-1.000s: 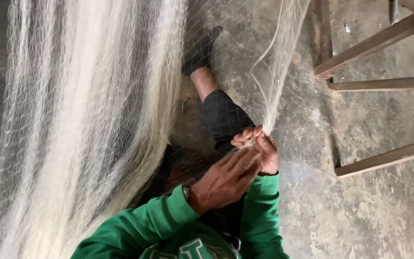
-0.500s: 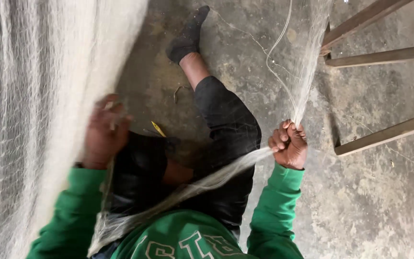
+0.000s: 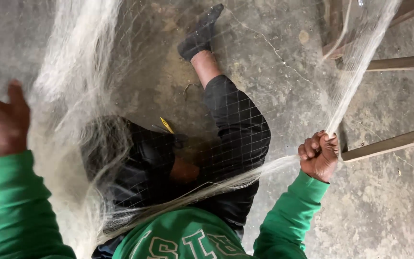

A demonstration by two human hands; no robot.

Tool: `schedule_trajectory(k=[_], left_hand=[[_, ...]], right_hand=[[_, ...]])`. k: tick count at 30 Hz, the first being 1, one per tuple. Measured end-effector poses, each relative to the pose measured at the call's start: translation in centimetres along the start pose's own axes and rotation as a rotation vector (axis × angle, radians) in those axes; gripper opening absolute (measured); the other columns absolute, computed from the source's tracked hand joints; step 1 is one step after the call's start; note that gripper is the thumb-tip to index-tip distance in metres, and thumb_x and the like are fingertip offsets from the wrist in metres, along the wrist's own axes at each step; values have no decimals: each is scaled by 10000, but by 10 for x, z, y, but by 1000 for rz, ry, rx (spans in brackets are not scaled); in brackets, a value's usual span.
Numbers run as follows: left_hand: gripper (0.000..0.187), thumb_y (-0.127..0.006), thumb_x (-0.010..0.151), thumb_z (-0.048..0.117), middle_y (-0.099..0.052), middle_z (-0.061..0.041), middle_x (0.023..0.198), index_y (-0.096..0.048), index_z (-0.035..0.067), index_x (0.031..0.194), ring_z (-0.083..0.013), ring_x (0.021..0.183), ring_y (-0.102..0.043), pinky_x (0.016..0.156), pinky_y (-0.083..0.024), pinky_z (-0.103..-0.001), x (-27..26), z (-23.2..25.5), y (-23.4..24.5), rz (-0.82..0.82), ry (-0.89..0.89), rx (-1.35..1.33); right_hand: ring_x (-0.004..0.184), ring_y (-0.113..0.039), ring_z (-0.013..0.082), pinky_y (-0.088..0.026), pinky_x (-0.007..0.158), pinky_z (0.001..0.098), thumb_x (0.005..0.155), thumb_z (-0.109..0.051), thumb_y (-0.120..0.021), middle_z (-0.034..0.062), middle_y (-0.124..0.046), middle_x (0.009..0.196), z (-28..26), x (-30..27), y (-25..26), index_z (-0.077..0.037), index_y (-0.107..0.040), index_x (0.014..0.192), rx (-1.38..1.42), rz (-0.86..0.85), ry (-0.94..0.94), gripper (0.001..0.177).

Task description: The person repairs a fishing net by cutting sections of the net with handheld scissors while holding the net taut, then pulling the net with both hands.

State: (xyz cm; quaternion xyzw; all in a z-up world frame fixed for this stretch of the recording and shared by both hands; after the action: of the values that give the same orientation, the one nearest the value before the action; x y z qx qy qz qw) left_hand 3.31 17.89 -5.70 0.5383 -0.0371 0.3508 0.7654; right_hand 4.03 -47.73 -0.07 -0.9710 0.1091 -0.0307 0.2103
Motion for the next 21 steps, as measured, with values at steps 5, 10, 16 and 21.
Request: schedule_trajectory(k=[5,10,16,21], left_hand=[[177,-750,800,61,-607,-181,974,-644,11,933,-359,857,-622,688,-492,-408,-49,126,25,240,-513,-238],[127,-670,743,119,-566,-182,1027,-604,31,807,-382,896,-571,687,-455,-439,-96,222,28,172,-645,-640],[384,-684,695,293,-570,-230,915,-606,-17,907,-417,855,-569,696,-467,-456,-174,311,1,-415,-492,-887],[350,-621,734,263,-572,-206,912,-594,-4,959,-345,794,-605,628,-489,-403,-244,358,17,-400,-846,-1066]], right_hand=[[367,-356,98,-317,345,204,877,-194,-536,15,-383,562,6,1,-14,-95,-552,875,-23,32,16,101],[380,-370,109,-310,359,206,868,-186,-545,33,-426,595,6,1,-12,-103,-558,896,-38,9,13,88],[590,-533,137,-399,461,204,807,-266,-597,21,-580,887,8,-20,-76,-219,-531,908,-67,136,-38,129],[673,-606,187,-537,582,310,849,-336,-465,-40,-604,869,19,-34,-162,-191,-545,834,-160,203,-361,167]])
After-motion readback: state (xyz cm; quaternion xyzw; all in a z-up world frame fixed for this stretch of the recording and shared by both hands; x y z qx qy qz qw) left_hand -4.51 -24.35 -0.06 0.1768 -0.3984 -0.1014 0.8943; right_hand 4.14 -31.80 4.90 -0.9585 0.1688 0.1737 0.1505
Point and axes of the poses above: each hand's wrist, its own x-axis towards the middle knuckle, its own y-axis out of the back of the hand, z = x × y, the point moved 1 cm from there along x, towards the middle knuckle
